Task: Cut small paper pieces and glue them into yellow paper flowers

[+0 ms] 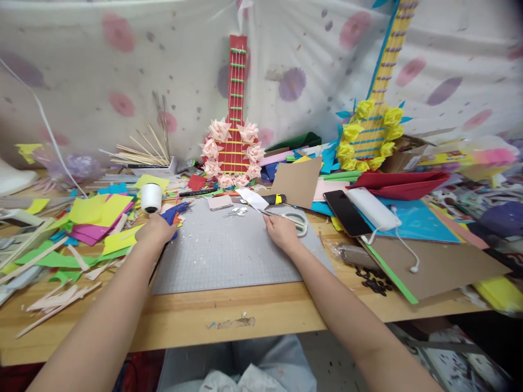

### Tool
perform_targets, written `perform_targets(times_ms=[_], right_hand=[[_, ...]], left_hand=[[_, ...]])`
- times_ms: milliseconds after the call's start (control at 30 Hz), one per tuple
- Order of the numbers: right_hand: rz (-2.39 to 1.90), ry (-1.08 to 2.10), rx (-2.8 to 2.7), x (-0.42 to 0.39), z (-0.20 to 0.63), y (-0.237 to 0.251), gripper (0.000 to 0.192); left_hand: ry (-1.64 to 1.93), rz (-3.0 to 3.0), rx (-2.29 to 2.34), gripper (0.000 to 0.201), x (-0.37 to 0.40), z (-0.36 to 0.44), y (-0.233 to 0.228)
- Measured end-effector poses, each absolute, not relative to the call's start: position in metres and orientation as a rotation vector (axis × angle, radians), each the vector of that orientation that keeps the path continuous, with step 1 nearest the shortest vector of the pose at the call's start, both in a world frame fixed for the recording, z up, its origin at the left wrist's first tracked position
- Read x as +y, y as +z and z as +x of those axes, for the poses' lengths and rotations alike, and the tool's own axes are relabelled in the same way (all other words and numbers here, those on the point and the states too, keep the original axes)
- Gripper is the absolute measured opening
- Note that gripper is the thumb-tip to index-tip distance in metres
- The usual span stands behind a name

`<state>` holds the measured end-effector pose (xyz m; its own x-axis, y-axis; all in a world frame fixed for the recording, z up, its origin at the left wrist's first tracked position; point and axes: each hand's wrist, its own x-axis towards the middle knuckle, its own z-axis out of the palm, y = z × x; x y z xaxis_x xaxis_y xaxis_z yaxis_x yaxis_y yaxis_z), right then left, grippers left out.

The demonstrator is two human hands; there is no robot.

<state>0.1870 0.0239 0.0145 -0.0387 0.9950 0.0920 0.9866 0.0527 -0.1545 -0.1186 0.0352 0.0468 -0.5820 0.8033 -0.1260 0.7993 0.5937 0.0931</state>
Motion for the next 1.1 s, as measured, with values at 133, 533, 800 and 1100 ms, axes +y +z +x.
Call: perform_targets(times_ms=[133,533,800,1100], right_hand=[[-2.024,0.066,-2.127,0.024,0.187,0.008,0.050],[-1.730,0.419,-2.000,0.029,0.160,0.009,0.043],[-1.260,1.473,-1.541,0.031,0.056,0.001,0.032],[-1.202,1.609,-1.196,0.044,-0.008,0.006,0.033]], left_hand=[[0.120,1.408,2.648,0.059,0.034,-0.122,0.042],[0.495,1.520,2.640,0.044,0.023,-0.107,0.063],[0.657,1.551,2.528,0.043,0.018,-0.073,0.045],[0.719,1.460,2.479,0.032,0.016,-0.071,0.039]])
